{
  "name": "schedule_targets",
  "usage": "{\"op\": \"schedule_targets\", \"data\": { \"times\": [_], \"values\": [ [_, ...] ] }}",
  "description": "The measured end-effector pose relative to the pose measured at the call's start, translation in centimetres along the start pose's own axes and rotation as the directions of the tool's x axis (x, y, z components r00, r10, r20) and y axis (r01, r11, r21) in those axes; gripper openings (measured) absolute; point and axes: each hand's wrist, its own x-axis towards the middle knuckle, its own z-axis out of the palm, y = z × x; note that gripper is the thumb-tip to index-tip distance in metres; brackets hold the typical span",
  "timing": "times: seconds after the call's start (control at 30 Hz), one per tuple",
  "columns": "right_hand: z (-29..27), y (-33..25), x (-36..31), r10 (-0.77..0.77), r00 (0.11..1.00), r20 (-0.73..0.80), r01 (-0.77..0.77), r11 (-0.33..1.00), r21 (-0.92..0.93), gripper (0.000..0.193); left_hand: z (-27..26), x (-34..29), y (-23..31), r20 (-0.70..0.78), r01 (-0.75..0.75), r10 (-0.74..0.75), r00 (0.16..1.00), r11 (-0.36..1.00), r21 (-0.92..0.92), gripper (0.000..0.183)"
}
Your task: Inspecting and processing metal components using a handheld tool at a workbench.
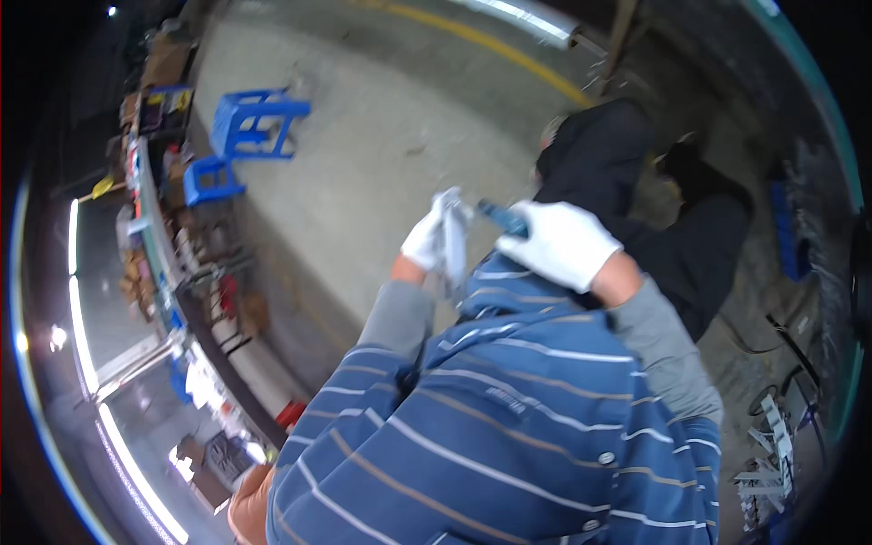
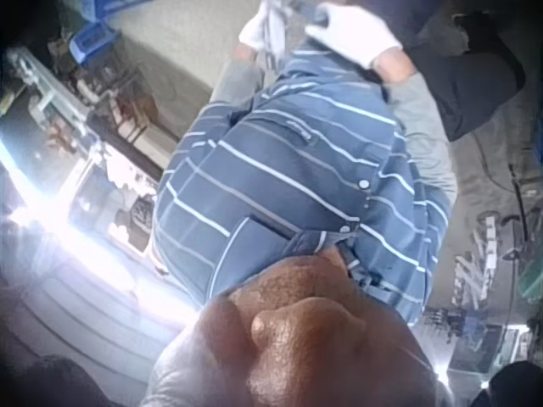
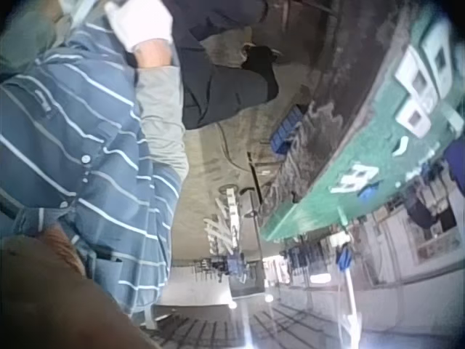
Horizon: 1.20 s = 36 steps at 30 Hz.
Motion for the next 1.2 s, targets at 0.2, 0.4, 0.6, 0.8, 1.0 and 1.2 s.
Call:
{"op": "schedule_targets", "data": {
  "times": [0.2, 0.4, 0.6, 0.8, 1.0, 1.2],
  "values": [
    [-0.7, -1.1, -1.0, -0.028, 1.0, -0.001, 0.027, 0.996, 0.086, 0.039, -2.1, -0.1, -0.9, 0.352, -0.097, 0.131, 0.927, 0.989, -0.112, 0.052],
    [0.3, 0.6, -1.1, 0.014, 0.992, -0.128, -0.003, 0.997, 0.08, 0.033, -3.6, 0.6, 0.4, 0.05, 0.015, -0.013, 0.999, 1.0, -0.027, 0.041],
    [-0.2, -0.4, -1.7, -0.004, 0.989, -0.147, 0.024, 0.99, 0.14, 0.035, -1.3, 0.7, 1.9, 0.103, -0.131, 0.131, 0.986, 0.991, -0.014, 0.042],
    [-0.4, -0.7, -2.2, -0.017, 0.986, -0.165, 0.04, 0.99, 0.136, 0.037, -0.6, 1.2, 2.7, -0.123, -0.168, 0.14, 0.982, 0.952, -0.258, 0.046],
    [-1.0, -0.5, -2.9, -0.06, 0.987, -0.147, 0.084, 0.983, 0.161, 0.038, 0.4, 1.3, 3.2, 0.182, -0.001, 0.062, 0.981, 0.948, -0.318, 0.042],
    [-1.5, -0.7, -2.7, -0.038, 0.993, -0.109, 0.052, 0.991, 0.121, 0.038, -1.9, 1.9, 2.2, -0.067, -0.098, 0.095, 0.993, 0.994, -0.041, 0.057]
  ]
}}
